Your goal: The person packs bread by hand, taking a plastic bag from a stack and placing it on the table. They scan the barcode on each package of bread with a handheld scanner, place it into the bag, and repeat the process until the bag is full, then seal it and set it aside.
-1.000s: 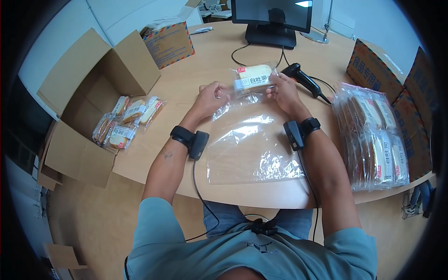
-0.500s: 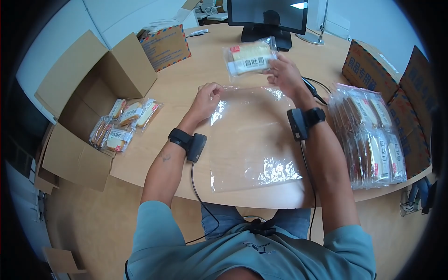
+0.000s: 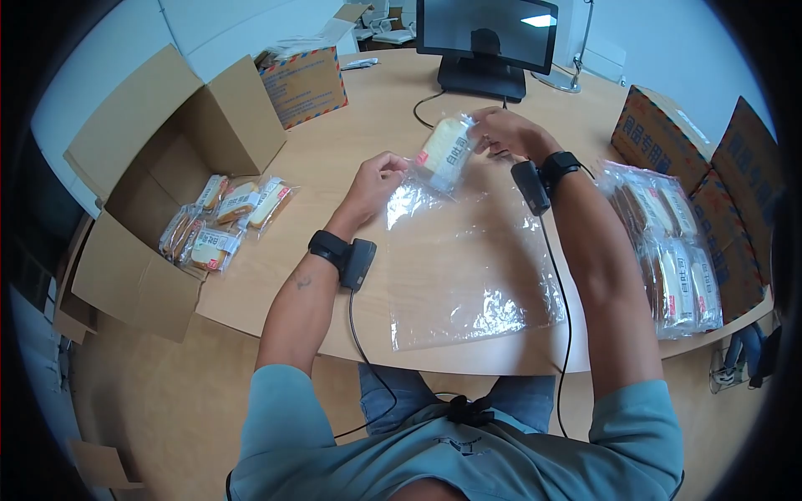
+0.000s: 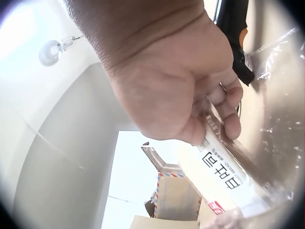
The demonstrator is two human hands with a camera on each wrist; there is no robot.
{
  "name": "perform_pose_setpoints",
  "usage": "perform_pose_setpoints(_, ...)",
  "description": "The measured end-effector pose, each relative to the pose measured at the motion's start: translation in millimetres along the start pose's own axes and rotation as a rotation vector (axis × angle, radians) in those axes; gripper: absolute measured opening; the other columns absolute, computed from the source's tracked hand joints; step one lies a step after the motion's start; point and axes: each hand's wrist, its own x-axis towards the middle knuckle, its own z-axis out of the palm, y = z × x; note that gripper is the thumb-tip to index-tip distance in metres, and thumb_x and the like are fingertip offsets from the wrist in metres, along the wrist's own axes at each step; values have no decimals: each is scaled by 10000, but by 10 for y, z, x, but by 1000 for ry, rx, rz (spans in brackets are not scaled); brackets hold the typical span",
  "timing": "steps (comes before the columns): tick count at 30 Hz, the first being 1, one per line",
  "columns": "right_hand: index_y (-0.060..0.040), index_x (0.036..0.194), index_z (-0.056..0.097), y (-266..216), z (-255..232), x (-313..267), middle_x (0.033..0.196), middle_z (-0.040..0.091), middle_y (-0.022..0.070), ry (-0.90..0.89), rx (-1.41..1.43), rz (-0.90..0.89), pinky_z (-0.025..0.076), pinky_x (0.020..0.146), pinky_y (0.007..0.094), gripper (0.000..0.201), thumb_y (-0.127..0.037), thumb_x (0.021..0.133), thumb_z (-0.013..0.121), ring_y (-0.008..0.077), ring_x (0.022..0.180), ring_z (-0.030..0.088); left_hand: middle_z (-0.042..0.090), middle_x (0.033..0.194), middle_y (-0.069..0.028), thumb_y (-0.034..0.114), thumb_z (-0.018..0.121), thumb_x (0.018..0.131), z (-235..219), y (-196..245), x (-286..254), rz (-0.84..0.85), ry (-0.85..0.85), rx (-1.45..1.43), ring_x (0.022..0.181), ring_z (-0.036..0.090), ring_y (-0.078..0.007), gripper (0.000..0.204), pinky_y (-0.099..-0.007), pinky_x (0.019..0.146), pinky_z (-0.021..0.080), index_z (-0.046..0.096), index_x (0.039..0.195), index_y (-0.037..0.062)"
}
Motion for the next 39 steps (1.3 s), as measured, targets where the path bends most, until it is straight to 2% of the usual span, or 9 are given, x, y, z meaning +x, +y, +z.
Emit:
perform_pose_setpoints(7,-18,1149,655,-15,271,164,989,668,122,-266,-158,-95,524,674,289,339,-173,854,592,195,872,657,640,970,-46,42,596,929,-14,-42,12,-103,-39,-138,847,589,-86,148,-234,764,484,596,1066,-11)
perform_pose_setpoints(10,12,1198,643,-151,523,91,1085,665,129,-389,-344,-111,516,897,349,362,-169,889,597,229,1037,623,647,971,-61,47,594,929,-1,-152,26,-66,-12,-194,864,605,-95,174,-239,767,493,578,1088,-21)
perform_pose_setpoints(14,11,1222,638,-114,686,218,1138,671,140,-358,-475,-164,507,932,368,413,-299,958,565,249,1074,620,635,906,-58,22,590,893,85,-185,9,-83,194,-273,786,589,-89,219,-232,704,490,587,1098,-56)
perform_pose_setpoints(20,13,1241,619,-128,702,82,1162,678,166,-316,-359,-132,487,945,402,657,-551,1031,354,291,1057,634,650,968,-117,28,578,919,82,-180,6,-92,216,-196,850,632,-138,267,-267,767,515,553,1165,-71)
perform_pose_setpoints(26,157,1348,406,-181,783,80,1061,662,299,-635,91,-150,519,925,418,742,-514,1041,325,335,1014,677,637,925,-73,12,571,890,103,-122,-18,-84,263,-150,802,595,-109,254,-247,716,485,582,1135,-57)
perform_pose_setpoints(28,161,1344,404,-238,756,69,1091,647,321,-465,-88,-144,514,933,429,722,-492,1047,321,358,1034,668,624,892,-46,6,568,867,103,-137,-17,-89,273,-168,776,578,-93,265,-237,697,476,586,1124,-57)
perform_pose_setpoints(35,142,1317,445,-97,865,199,1173,633,305,-582,-18,-50,512,937,369,605,-402,1059,395,312,1072,668,642,910,-51,17,574,891,124,-220,31,-98,294,-45,809,589,-102,215,-244,711,483,617,1097,-26)
perform_pose_setpoints(37,112,1295,493,-20,779,260,1172,658,220,-394,-222,-450,515,920,336,500,-309,1026,509,264,1052,674,656,947,-65,33,594,915,82,-340,71,-77,324,-14,837,599,-116,200,-249,728,483,619,1108,-11)
perform_pose_setpoints(39,69,1262,568,-14,701,218,1037,673,100,-12,-116,-429,528,843,320,393,-206,981,579,197,955,671,668,990,-118,68,623,874,12,-434,82,147,327,326,912,627,-203,238,-321,823,502,630,1101,-1)
